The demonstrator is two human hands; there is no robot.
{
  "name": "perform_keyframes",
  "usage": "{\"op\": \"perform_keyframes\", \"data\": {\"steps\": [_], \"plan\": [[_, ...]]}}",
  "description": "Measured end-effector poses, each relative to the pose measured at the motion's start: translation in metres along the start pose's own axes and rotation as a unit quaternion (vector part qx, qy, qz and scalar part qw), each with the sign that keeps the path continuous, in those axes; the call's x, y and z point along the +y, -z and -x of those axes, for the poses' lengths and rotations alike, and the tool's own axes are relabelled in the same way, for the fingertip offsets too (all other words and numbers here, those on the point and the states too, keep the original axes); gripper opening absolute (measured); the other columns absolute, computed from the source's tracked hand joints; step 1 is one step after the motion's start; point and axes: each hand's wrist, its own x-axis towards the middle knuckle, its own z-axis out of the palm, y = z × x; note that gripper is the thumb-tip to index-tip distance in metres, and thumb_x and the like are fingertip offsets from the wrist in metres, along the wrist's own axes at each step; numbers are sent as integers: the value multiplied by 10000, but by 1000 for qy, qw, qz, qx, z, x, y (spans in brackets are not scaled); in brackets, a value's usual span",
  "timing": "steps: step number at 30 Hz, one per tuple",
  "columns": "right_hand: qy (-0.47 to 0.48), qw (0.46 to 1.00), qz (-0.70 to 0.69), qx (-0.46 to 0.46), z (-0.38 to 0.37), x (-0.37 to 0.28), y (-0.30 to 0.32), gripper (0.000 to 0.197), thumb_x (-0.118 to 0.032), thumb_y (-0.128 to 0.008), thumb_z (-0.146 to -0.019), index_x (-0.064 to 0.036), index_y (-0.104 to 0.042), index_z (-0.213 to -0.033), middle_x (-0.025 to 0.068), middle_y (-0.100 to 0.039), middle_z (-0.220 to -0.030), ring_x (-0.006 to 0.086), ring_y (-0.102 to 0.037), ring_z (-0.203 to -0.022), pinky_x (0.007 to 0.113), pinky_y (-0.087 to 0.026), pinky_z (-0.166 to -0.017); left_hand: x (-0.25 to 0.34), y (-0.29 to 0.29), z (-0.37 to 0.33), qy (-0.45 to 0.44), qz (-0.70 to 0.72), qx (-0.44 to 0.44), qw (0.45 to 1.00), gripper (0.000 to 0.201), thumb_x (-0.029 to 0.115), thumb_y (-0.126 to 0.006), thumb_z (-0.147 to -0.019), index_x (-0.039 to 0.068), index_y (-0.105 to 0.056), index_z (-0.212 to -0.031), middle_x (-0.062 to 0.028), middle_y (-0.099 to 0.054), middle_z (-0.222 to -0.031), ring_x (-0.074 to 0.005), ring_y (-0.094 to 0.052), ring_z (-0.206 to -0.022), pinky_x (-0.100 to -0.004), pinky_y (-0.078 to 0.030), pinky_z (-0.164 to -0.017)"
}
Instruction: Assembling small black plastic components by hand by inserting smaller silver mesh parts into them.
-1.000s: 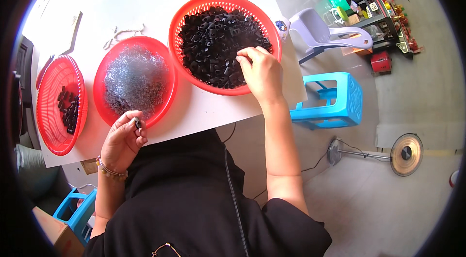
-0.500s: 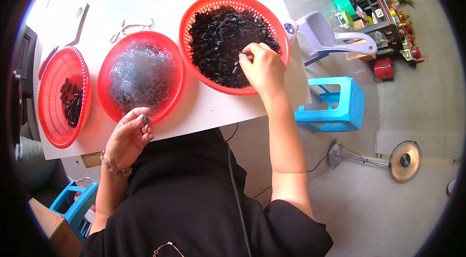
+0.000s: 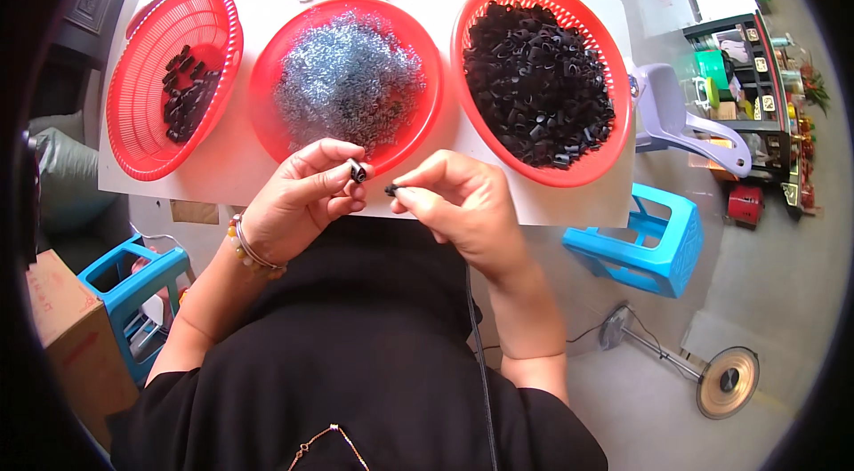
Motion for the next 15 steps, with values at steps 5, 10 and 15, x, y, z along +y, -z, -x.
{"op": "perform_keyframes", "data": {"steps": [5,10,15], "plan": [[-4,999,-46,-11,-9,14,-13,99,-91,-611,-869,-7,-633,-917,53,-668,-803,11,-506,-555,144,-377,-462,-3,-1,2,-35,-16,8,999,202,52,-595,-886,34,-575,-1086,-64,-640,-1004,-157,-638,-888,-304,-516,-857],[18,1000,-1,9,-11,18,-18,123,-125,-615,-880,-11,-636,-922,53,-669,-814,12,-511,-570,145,-384,-467,-5,-1,1,-68,-55,-7,996,187,52,-574,-897,42,-577,-1084,-82,-649,-985,-188,-651,-900,-295,-537,-821],[22,999,27,34,-11,22,-24,123,-129,-614,-888,-13,-640,-920,48,-666,-799,13,-513,-579,148,-385,-468,-7,2,2,-111,-128,40,985,173,40,-591,-885,42,-609,-1057,-74,-663,-957,-164,-653,-874,-288,-543,-794]]}}
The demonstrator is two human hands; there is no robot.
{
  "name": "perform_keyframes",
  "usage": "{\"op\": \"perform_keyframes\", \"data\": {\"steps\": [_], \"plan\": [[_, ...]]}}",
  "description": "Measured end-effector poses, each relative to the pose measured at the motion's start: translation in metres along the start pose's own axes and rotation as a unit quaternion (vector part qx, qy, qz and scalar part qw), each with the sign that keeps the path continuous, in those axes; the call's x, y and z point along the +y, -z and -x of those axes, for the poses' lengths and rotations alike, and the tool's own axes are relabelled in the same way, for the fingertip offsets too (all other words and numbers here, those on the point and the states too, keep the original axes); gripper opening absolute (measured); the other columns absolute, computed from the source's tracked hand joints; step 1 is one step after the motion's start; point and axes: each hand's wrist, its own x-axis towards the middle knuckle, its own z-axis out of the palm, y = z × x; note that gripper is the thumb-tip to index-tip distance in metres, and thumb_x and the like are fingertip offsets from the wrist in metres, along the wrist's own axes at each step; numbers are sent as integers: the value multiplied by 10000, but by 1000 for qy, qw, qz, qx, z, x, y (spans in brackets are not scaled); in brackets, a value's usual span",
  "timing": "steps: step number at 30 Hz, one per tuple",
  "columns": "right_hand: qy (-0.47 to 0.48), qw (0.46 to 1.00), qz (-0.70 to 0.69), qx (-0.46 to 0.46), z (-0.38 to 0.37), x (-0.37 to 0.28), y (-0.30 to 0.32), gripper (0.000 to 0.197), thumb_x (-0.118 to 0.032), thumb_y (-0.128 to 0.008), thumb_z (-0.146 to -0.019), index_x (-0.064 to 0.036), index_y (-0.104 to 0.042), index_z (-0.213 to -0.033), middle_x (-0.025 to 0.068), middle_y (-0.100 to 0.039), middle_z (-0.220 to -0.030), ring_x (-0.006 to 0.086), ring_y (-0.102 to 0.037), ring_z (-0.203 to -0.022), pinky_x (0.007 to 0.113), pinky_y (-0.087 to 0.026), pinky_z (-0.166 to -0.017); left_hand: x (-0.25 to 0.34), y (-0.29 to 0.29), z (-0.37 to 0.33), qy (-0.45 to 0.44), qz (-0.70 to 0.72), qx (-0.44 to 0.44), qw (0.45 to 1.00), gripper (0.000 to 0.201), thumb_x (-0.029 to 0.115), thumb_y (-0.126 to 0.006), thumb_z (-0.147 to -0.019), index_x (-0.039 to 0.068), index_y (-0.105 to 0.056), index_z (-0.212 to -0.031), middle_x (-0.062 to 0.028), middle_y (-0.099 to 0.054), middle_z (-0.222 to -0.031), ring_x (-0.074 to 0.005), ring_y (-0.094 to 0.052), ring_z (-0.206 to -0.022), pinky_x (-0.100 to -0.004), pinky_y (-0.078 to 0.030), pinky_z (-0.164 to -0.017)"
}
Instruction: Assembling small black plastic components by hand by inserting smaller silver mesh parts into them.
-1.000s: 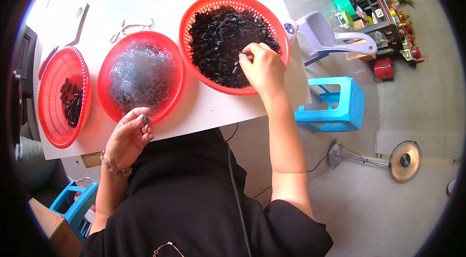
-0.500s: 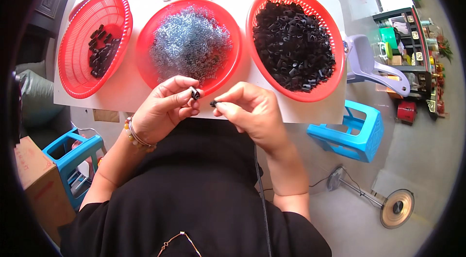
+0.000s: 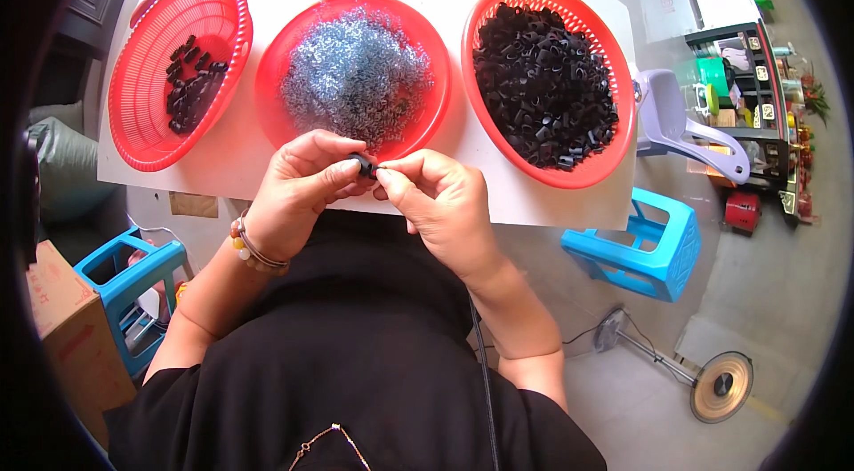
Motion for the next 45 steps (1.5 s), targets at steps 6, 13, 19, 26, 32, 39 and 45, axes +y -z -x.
{"op": "perform_keyframes", "data": {"steps": [6,13,19,26,32,39,45], "plan": [[14,998,54,23,2,-3,-7,127,-113,-615,-891,7,-651,-909,44,-665,-773,34,-548,-612,181,-428,-518,5,-4,1,-30,-40,21,999,173,39,-632,-864,16,-632,-1036,-57,-667,-914,-102,-629,-842,-238,-515,-767],[76,990,122,-4,-3,-2,0,113,-74,-608,-887,27,-654,-863,9,-633,-702,33,-539,-617,199,-440,-555,5,-7,-3,-94,-135,13,986,176,7,-623,-860,-5,-646,-1035,-52,-668,-897,-90,-623,-866,-220,-518,-781],[89,988,111,53,-5,4,-6,102,-64,-605,-888,23,-655,-870,-27,-583,-660,13,-496,-596,187,-404,-528,-5,-11,-8,-158,-135,20,978,191,-31,-622,-848,-13,-637,-1037,-63,-663,-931,-103,-625,-887,-226,-522,-793],[84,988,102,74,0,9,-12,136,-115,-618,-894,15,-657,-900,-7,-613,-717,31,-514,-588,176,-427,-537,-13,-12,-12,-201,-219,36,954,276,-33,-637,-833,6,-623,-1106,-13,-607,-850,-65,-579,-785,-197,-482,-702],[99,985,122,68,5,9,-17,118,-72,-603,-895,32,-647,-928,-20,-592,-680,12,-501,-609,184,-414,-543,-14,-12,-14,-272,-325,43,904,384,-77,-581,-827,32,-583,-1196,-43,-560,-827,-74,-538,-751,-214,-464,-675],[244,929,266,89,1,16,-13,159,-38,-680,-815,3,-650,-965,53,-613,-679,78,-572,-578,222,-467,-536,0,-14,-6,-215,-309,11,926,477,-84,-570,-828,49,-527,-1284,-38,-571,-859,-68,-534,-782,-219,-476,-706],[263,888,373,62,1,0,-10,504,-97,-754,-700,-64,-573,-1169,55,-609,-885,112,-492,-456,250,-433,-439,2,-11,-4,-154,-255,-25,954,523,-82,-559,-840,60,-468,-1335,-46,-572,-860,-67,-542,-811,-226,-492,-737]]}}
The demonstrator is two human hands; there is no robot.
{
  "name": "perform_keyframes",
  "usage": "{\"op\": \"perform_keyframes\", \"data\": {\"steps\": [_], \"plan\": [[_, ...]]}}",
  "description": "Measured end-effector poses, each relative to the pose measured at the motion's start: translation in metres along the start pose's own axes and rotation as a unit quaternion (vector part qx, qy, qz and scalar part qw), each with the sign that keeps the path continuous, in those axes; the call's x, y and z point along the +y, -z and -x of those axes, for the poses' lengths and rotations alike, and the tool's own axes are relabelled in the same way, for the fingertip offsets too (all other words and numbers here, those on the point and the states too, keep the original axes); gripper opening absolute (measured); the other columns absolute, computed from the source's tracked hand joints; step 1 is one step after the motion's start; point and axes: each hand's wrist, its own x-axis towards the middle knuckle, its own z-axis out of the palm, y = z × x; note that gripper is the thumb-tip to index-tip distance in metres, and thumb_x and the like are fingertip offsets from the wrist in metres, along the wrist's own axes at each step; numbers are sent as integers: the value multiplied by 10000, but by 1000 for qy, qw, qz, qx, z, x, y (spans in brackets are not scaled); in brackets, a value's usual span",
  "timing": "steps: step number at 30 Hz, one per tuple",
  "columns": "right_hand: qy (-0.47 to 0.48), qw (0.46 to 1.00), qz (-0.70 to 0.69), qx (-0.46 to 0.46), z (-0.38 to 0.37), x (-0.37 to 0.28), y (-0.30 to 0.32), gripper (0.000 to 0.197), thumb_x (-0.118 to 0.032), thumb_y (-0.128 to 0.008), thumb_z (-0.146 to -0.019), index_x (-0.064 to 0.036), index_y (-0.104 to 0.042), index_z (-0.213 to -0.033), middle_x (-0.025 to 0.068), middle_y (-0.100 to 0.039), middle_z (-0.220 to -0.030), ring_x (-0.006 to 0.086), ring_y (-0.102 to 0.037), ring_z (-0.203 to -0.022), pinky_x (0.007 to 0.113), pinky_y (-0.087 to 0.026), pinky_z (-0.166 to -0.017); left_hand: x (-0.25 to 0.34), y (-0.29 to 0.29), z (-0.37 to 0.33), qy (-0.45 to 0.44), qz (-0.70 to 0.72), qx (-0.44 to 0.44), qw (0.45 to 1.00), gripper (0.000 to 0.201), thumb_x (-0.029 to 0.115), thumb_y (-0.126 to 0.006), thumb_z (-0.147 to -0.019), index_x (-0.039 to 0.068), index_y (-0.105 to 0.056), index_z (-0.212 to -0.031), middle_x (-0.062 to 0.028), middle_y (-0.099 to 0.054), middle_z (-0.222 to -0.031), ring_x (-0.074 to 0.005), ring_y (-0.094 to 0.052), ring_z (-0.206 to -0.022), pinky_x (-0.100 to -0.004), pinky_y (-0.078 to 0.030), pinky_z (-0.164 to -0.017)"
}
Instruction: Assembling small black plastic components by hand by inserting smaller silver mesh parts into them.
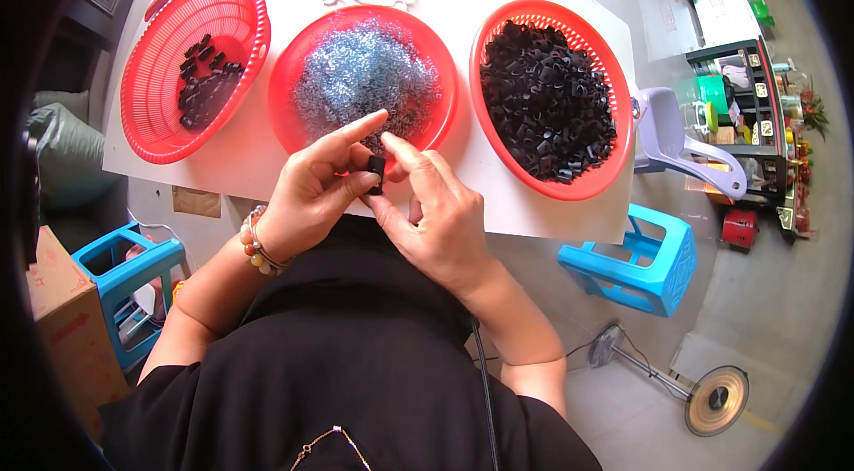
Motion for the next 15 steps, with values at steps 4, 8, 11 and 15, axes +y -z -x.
{"op": "perform_keyframes", "data": {"steps": [4,8,11,15], "plan": [[40,999,2,-16,-2,4,3,503,-41,-778,-659,-42,-605,-1131,41,-596,-823,75,-452,-495,218,-385,-446,4,-2,2,8,17,-17,1000,653,-93,-548,-836,80,-310,-1419,-43,-567,-831,-70,-538,-782,-225,-481,-702],[80,996,30,-36,-5,6,7,460,-70,-797,-636,-47,-630,-1064,37,-599,-809,83,-469,-512,226,-390,-450,8,1,2,26,-1,-53,998,702,-95,-548,-829,87,-249,-1437,-34,-562,-809,-63,-529,-763,-221,-463,-681],[108,993,33,-27,-5,9,8,435,-83,-805,-630,-49,-640,-1030,33,-601,-789,85,-471,-517,227,-390,-450,10,10,-2,57,-5,-121,991,676,-62,-563,-847,82,-255,-1432,-39,-579,-835,-60,-532,-774,-222,-464,-703],[106,994,6,-23,-3,10,9,421,-92,-810,-634,-52,-643,-1019,30,-580,-734,92,-464,-517,230,-384,-453,16,15,-2,124,114,-126,978,722,-22,-583,-864,87,-186,-1458,-54,-599,-858,-69,-551,-790,-231,-467,-724]]}}
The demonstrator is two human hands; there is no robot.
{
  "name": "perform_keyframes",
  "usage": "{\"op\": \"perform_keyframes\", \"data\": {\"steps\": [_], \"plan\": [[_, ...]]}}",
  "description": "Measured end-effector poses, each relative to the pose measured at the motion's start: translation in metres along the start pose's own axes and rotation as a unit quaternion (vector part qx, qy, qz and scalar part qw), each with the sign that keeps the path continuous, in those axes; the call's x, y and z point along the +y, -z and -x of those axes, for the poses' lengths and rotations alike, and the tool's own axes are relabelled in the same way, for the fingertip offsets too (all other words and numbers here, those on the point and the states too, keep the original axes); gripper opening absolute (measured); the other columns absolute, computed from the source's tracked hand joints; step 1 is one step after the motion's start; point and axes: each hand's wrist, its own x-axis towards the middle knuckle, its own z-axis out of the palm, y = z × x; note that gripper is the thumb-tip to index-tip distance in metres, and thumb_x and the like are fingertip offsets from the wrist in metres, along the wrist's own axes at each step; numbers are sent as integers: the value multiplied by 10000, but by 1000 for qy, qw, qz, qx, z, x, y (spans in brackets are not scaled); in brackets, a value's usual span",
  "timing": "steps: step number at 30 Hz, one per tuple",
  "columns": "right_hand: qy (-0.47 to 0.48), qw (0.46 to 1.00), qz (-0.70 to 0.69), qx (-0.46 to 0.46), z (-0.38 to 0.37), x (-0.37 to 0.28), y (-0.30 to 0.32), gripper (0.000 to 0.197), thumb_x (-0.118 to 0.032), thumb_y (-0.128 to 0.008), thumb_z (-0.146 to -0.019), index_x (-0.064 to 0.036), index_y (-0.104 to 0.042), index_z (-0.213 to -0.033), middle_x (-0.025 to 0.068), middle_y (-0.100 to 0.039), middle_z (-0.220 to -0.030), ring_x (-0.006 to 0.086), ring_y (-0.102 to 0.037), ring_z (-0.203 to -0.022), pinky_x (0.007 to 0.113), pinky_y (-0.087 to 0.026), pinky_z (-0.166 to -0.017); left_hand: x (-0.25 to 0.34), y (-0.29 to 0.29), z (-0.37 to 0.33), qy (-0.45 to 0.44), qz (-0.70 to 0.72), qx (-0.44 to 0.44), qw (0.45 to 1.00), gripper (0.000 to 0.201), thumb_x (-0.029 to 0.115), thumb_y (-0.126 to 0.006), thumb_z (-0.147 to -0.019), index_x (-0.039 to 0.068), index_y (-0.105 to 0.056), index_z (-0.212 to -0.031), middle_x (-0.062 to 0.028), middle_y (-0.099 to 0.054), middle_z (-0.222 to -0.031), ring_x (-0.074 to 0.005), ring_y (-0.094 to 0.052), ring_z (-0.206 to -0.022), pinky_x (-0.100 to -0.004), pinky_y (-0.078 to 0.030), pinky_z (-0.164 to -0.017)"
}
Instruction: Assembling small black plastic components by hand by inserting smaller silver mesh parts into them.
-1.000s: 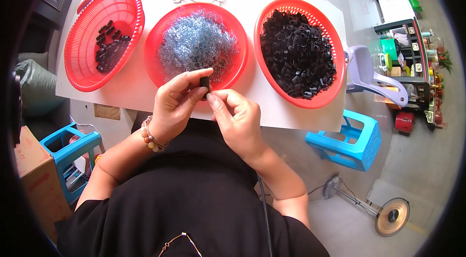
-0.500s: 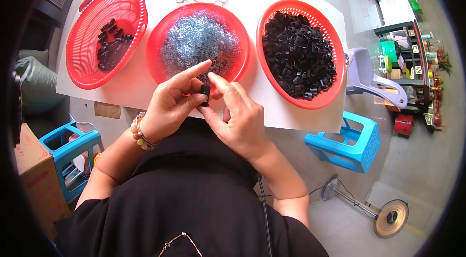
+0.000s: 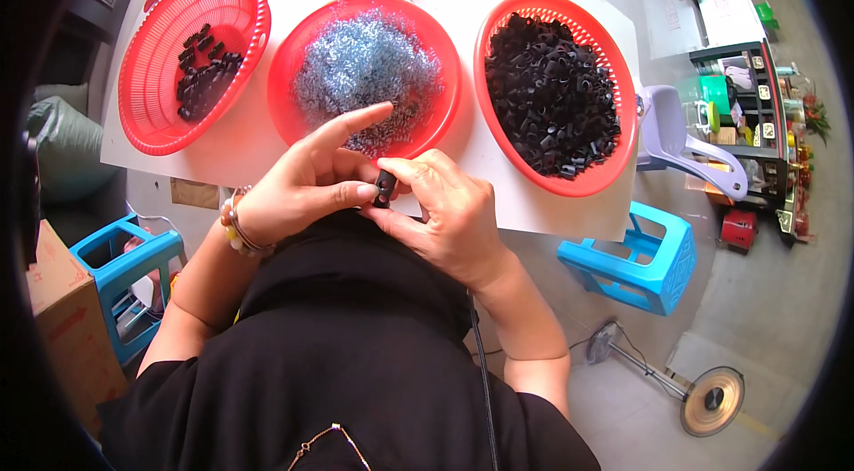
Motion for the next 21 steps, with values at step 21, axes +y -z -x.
{"op": "perform_keyframes", "data": {"steps": [21], "plan": [[-1,998,20,-60,-1,-14,14,465,-236,-797,-684,-27,-607,-1054,39,-566,-700,122,-516,-507,248,-409,-445,17,4,3,-3,-30,-72,997,824,-37,-603,-850,76,-88,-1484,-50,-615,-787,-53,-557,-728,-210,-465,-727]]}}
